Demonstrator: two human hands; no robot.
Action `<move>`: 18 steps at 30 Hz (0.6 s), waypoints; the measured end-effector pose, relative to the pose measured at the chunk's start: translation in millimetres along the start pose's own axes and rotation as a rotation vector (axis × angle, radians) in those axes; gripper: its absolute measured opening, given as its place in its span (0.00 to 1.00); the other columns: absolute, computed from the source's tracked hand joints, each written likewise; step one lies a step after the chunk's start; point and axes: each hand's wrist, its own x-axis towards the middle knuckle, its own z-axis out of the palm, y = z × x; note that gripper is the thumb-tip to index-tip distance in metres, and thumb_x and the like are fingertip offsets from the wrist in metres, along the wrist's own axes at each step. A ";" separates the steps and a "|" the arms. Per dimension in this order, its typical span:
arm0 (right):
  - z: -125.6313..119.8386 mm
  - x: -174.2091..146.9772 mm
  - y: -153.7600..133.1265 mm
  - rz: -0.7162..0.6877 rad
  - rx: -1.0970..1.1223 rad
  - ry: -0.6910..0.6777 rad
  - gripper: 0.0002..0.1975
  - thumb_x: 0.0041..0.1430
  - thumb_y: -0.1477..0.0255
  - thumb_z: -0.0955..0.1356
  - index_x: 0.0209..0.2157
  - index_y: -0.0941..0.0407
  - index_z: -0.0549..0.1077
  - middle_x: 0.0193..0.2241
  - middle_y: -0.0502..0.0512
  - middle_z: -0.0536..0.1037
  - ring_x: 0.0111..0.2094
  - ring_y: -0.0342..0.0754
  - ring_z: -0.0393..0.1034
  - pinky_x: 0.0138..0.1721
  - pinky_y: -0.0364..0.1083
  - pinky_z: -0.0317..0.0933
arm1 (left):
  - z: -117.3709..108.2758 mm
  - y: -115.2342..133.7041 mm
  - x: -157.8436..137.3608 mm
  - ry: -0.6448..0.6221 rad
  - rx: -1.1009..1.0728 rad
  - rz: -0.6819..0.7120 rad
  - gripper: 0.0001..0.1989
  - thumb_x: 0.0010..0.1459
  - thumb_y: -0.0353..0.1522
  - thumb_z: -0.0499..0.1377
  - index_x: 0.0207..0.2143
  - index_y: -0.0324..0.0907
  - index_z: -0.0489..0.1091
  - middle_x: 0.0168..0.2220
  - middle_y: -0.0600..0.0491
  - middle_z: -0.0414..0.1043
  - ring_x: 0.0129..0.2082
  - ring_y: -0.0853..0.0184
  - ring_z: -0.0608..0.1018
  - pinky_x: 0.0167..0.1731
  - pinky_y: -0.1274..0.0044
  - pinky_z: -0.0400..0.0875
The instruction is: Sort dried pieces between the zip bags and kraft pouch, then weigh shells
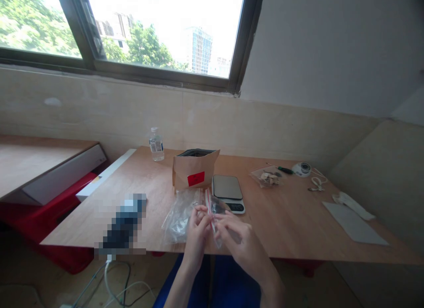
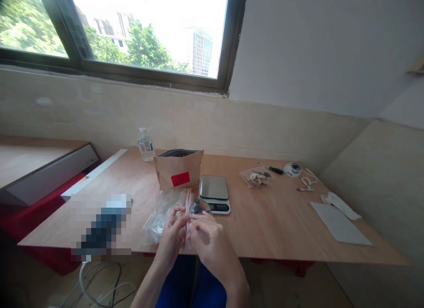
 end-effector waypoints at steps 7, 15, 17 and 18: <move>12.2 11.0 21.8 0.002 -0.155 0.349 0.04 0.59 0.69 0.66 0.35 0.54 0.73 0.34 0.53 0.77 0.40 0.51 0.72 0.52 0.55 0.60 | 8.6 3.1 -2.8 -0.007 0.105 0.143 0.23 0.45 0.36 0.66 0.40 0.45 0.58 0.33 0.55 0.74 0.37 0.65 0.78 0.43 0.74 0.67; 13.7 10.8 34.7 -0.082 -0.226 0.349 0.05 0.58 0.72 0.67 0.37 0.51 0.74 0.38 0.52 0.77 0.49 0.54 0.69 0.55 0.59 0.57 | 5.3 -0.4 -4.6 -0.106 0.195 0.219 0.14 0.50 0.36 0.63 0.34 0.44 0.60 0.33 0.55 0.75 0.40 0.65 0.78 0.45 0.73 0.67; 14.5 11.5 37.9 -0.130 -0.268 0.357 0.05 0.58 0.74 0.67 0.36 0.51 0.74 0.36 0.52 0.77 0.49 0.54 0.69 0.57 0.61 0.54 | 1.7 -2.4 -3.6 -0.105 0.219 0.227 0.11 0.51 0.36 0.62 0.32 0.43 0.62 0.32 0.54 0.75 0.39 0.65 0.78 0.45 0.74 0.67; 14.9 11.9 39.2 -0.153 -0.281 0.371 0.05 0.58 0.75 0.67 0.35 0.51 0.74 0.34 0.51 0.77 0.48 0.53 0.69 0.57 0.61 0.54 | 0.8 -2.8 -3.5 -0.102 0.232 0.224 0.11 0.51 0.37 0.62 0.31 0.43 0.63 0.32 0.54 0.75 0.39 0.64 0.78 0.45 0.74 0.67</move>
